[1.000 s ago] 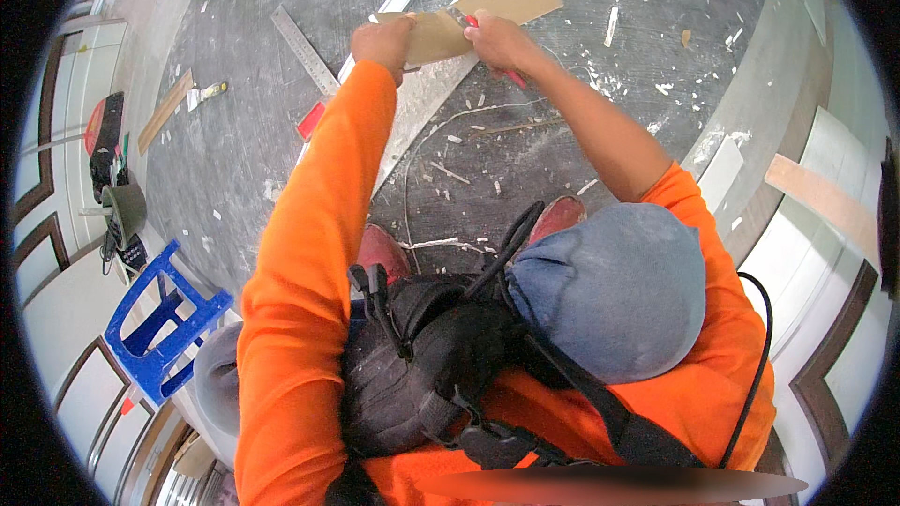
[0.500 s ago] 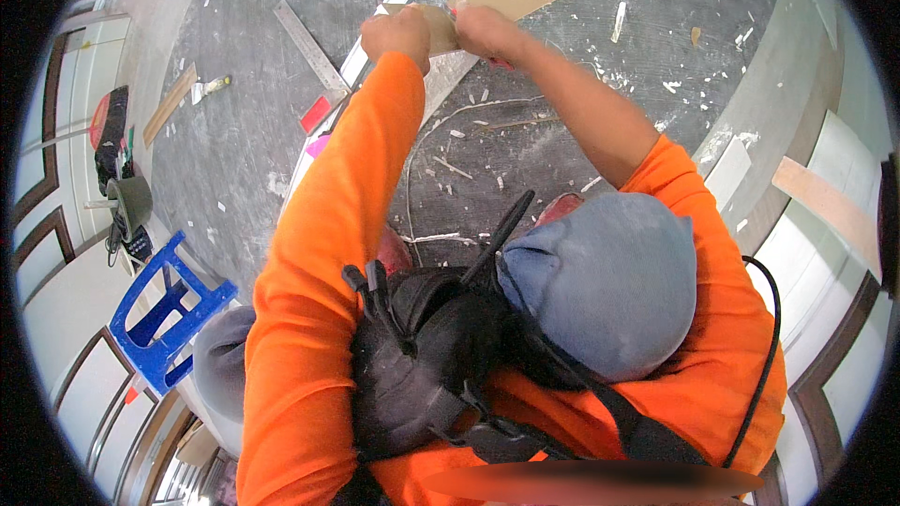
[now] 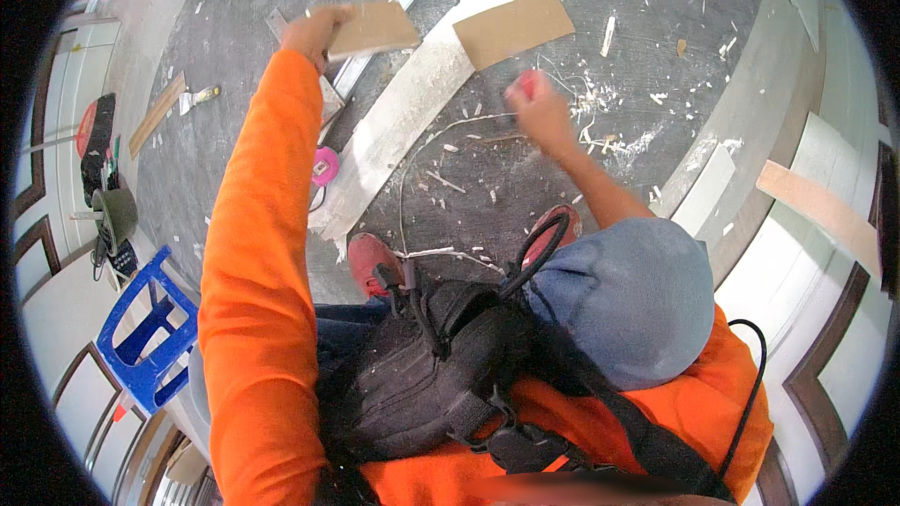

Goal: The person measures a white strip of material with a measuring tape, marks it with a pencil, and cuts it using a utility knife and a ruler.

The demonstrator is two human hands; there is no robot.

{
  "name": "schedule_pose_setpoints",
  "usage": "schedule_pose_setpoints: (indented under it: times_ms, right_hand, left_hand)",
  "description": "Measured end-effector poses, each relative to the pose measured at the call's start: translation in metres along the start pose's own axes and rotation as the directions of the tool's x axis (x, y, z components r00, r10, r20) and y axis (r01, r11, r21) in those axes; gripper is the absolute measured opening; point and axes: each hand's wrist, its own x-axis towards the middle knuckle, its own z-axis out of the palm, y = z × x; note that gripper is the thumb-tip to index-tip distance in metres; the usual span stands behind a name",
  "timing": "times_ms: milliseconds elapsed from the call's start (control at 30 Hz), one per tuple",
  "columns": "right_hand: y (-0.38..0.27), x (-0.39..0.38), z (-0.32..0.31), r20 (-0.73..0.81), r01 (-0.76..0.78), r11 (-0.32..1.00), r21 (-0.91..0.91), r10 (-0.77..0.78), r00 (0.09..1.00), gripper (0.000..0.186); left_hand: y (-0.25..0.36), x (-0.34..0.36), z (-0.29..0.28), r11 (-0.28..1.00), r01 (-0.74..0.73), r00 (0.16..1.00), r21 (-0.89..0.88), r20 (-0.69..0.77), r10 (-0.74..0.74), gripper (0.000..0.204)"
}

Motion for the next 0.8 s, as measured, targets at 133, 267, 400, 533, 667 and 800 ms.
schedule_pose_setpoints:
  times_ms: [133,267,400,533,667,800]
  right_hand:
    - [0.015,0.07,-0.044,-0.315,-0.078,0.985,0.153,0.123,0.941,0.053]
    - [0.001,0.114,-0.077,-0.192,-0.106,0.985,-0.139,0.078,0.978,0.051]
    - [0.012,0.131,-0.087,0.191,-0.281,0.953,0.109,0.258,0.947,0.042]
    - [0.016,0.056,-0.042,0.418,-0.452,0.758,0.47,0.26,0.871,0.032]
    - [0.036,-0.008,-0.029,0.422,-0.394,0.663,0.637,0.128,0.898,0.031]
    - [0.022,-0.013,-0.045,0.197,-0.225,0.858,0.461,0.149,0.969,0.035]
  left_hand:
    - [-0.058,0.0,0.013,0.935,-0.009,0.913,0.354,-0.38,0.152,0.045]
    - [-0.055,-0.046,0.066,0.813,-0.367,0.729,0.452,-0.404,0.553,0.037]
    - [-0.081,-0.071,0.138,0.853,-0.489,0.823,0.182,0.419,0.383,0.035]
    - [-0.095,-0.112,0.174,0.829,0.277,0.739,-0.485,0.659,0.139,0.047]
    - [-0.062,-0.117,0.17,0.588,0.239,0.849,-0.773,0.461,0.26,0.059]
    - [-0.015,-0.129,0.15,0.676,-0.277,0.831,-0.683,0.183,0.525,0.053]
